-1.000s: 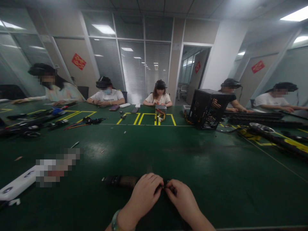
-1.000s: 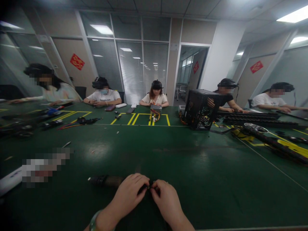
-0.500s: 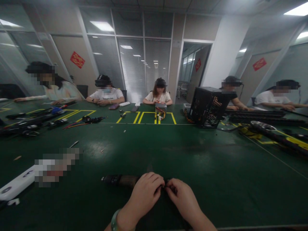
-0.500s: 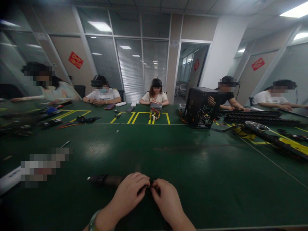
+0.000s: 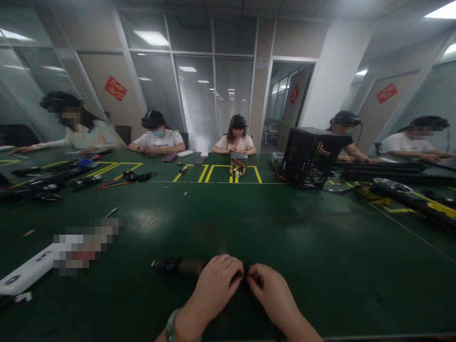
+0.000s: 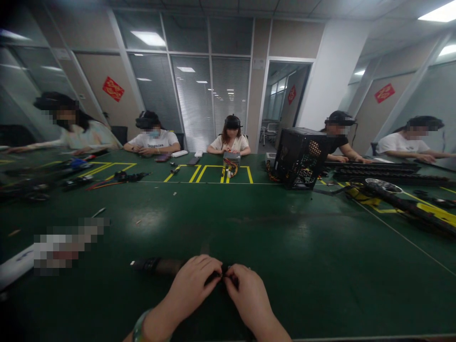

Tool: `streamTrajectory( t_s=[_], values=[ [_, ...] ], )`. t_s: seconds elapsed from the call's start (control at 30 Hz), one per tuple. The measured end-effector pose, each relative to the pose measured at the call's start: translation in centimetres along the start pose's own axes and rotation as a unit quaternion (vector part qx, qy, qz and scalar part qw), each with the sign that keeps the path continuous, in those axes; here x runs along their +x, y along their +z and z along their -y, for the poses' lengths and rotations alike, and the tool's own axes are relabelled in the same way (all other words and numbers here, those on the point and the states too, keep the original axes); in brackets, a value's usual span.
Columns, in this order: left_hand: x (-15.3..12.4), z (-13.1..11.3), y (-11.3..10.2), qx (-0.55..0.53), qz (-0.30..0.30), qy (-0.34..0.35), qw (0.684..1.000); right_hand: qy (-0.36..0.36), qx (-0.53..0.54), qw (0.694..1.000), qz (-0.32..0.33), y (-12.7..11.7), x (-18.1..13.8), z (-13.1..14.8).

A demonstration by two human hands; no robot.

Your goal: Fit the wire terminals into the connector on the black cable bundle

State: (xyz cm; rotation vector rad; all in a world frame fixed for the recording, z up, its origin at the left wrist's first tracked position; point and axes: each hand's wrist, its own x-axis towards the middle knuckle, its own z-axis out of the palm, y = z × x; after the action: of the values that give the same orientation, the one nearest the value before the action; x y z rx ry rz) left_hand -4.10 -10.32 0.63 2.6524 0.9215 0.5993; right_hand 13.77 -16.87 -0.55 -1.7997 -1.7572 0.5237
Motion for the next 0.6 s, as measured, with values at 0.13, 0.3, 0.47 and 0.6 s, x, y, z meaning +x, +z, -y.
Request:
streamTrajectory(
  t_s=[0.13, 0.3, 0.47, 0.6],
  values=[
    [0.10, -0.30, -0.43, -0.004, -0.003, 0.020, 1.000, 0.002, 0.002, 1.000, 0.004, 0.02, -0.11, -0.01],
    [0.13, -0.48, -0.63, 0.003, -0.002, 0.015, 1.000, 0.001, 0.000, 1.000, 0.004, -0.01, -0.13, 0.06],
    [0.04, -0.14, -0.28, -0.009, -0.005, -0.007, 1.000, 0.011, -0.002, 1.000, 0.009, -0.11, -0.11, 0.13],
    [0.04, -0.05, -0.23, -0.011, 0.001, -0.003, 1.000, 0.009, 0.000, 1.000, 0.009, -0.20, -0.12, 0.17]
  ],
)
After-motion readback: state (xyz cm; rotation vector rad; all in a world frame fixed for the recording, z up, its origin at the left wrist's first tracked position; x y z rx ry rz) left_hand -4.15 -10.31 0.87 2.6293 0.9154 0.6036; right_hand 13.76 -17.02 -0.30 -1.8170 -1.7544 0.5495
